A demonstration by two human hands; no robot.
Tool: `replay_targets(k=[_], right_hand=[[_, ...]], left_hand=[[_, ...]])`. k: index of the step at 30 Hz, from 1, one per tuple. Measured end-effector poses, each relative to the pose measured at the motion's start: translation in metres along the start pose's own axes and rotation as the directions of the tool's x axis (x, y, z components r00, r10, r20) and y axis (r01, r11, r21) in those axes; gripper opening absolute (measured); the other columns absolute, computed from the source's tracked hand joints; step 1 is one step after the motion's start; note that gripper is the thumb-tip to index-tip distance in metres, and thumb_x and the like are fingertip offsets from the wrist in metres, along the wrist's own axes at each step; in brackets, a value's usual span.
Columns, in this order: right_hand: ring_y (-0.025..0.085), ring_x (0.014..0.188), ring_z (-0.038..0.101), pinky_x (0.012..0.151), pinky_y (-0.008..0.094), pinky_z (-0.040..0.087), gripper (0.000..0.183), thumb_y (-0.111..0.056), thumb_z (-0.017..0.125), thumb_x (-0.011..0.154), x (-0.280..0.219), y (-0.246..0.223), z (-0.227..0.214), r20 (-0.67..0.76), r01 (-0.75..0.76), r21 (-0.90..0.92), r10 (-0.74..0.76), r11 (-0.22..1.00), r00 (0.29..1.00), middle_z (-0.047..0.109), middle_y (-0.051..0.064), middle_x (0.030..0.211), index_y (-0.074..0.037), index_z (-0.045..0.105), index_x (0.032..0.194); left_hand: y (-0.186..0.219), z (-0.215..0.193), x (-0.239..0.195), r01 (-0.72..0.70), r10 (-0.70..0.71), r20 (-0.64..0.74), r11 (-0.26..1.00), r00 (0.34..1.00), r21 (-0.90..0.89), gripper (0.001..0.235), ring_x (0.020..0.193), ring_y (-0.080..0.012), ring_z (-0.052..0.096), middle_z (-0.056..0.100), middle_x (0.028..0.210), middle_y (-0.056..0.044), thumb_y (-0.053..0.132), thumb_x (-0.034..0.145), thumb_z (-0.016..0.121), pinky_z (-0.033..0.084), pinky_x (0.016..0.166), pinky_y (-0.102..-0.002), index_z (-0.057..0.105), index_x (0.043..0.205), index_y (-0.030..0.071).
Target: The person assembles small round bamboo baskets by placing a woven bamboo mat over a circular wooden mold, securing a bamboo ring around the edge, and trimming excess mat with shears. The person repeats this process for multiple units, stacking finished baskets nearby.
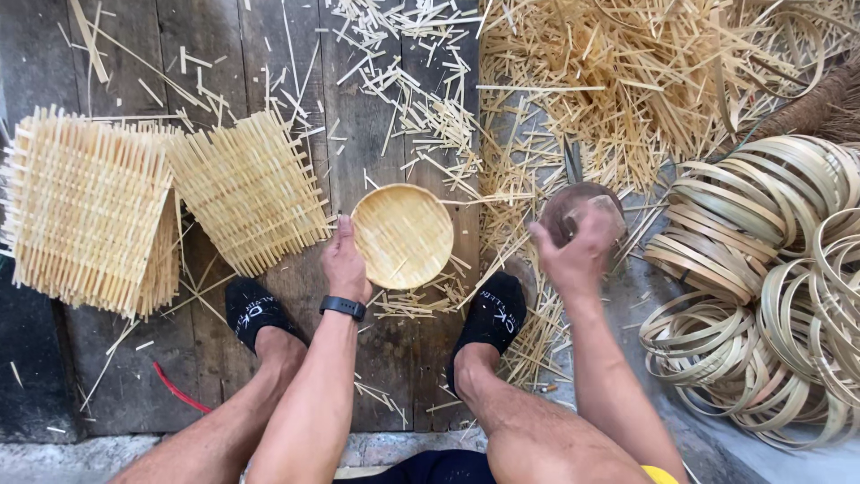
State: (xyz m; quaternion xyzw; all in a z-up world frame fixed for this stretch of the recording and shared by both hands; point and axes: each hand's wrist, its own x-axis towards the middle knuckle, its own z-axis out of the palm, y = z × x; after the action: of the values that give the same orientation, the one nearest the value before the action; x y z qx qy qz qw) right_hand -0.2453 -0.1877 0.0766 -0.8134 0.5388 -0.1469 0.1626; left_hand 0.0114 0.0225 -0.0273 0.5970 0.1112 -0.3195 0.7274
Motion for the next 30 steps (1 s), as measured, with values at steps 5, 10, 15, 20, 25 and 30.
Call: replay_targets(k=[5,10,15,20,25,30], right_hand=[[0.023,0.087,0.077,0.073,0.033,0.066,0.044,-0.020,0.073,0.088,-0.056,-0.055,0.037,0.802,-0.733,0.544,0.004,0.408,0.598,0.074,0.015,0.103,-0.001,0.055,0.122],[0.026,0.081,0.077,0.070,0.036,0.065,0.031,-0.012,0.072,0.094,-0.074,-0.055,0.065,0.740,-0.734,0.668,0.002,0.120,0.673,0.074,0.022,0.096,0.010,0.058,0.111],[0.027,0.073,0.075,0.065,0.039,0.067,0.028,-0.010,0.069,0.093,-0.073,-0.046,0.078,0.737,-0.743,0.664,0.094,0.084,0.670,0.072,0.019,0.087,0.009,0.055,0.108],[0.024,0.073,0.076,0.063,0.034,0.065,0.027,-0.007,0.070,0.091,-0.072,-0.057,0.073,0.731,-0.744,0.658,0.141,0.111,0.668,0.074,0.015,0.086,0.004,0.056,0.111],[0.023,0.069,0.075,0.058,0.033,0.064,0.027,0.002,0.072,0.087,-0.067,-0.053,0.062,0.695,-0.706,0.660,0.146,0.257,0.704,0.072,0.012,0.081,0.002,0.055,0.108],[0.022,0.066,0.074,0.056,0.034,0.064,0.026,0.003,0.073,0.085,-0.062,-0.044,0.073,0.718,-0.717,0.616,0.144,0.327,0.682,0.072,0.014,0.080,0.002,0.056,0.105]], left_hand=[[0.018,0.040,-0.040,-0.046,0.058,0.085,0.988,0.995,-0.147,0.050,0.106,-0.0186,0.070,0.074,0.117,-0.012,0.045,0.101,0.056,0.057,0.096,-0.035,0.071,0.114,0.000],[0.022,0.054,-0.067,-0.031,0.034,0.036,0.995,0.999,-0.090,0.057,0.108,-0.0201,0.072,0.075,0.120,-0.015,0.049,0.101,0.052,0.058,0.096,-0.035,0.069,0.116,-0.003],[0.004,0.056,-0.070,-0.065,0.061,-0.044,0.993,0.997,-0.103,0.055,0.104,-0.0168,0.068,0.072,0.122,-0.012,0.043,0.103,0.052,0.054,0.093,-0.031,0.064,0.127,-0.005],[-0.011,0.037,-0.066,-0.074,0.074,-0.002,0.997,0.997,0.011,0.051,0.102,-0.0140,0.066,0.071,0.121,-0.011,0.035,0.105,0.054,0.053,0.090,-0.029,0.061,0.134,-0.007],[0.001,0.009,-0.041,0.192,-0.192,0.120,0.981,0.974,0.008,0.052,0.096,-0.0166,0.070,0.072,0.121,-0.009,0.025,0.094,0.059,0.059,0.081,-0.035,0.058,0.141,0.002],[-0.002,-0.008,-0.008,0.054,-0.095,0.225,0.982,0.970,0.182,0.041,0.092,-0.0162,0.072,0.077,0.113,-0.013,0.023,0.097,0.069,0.059,0.082,-0.032,0.069,0.128,-0.003]])
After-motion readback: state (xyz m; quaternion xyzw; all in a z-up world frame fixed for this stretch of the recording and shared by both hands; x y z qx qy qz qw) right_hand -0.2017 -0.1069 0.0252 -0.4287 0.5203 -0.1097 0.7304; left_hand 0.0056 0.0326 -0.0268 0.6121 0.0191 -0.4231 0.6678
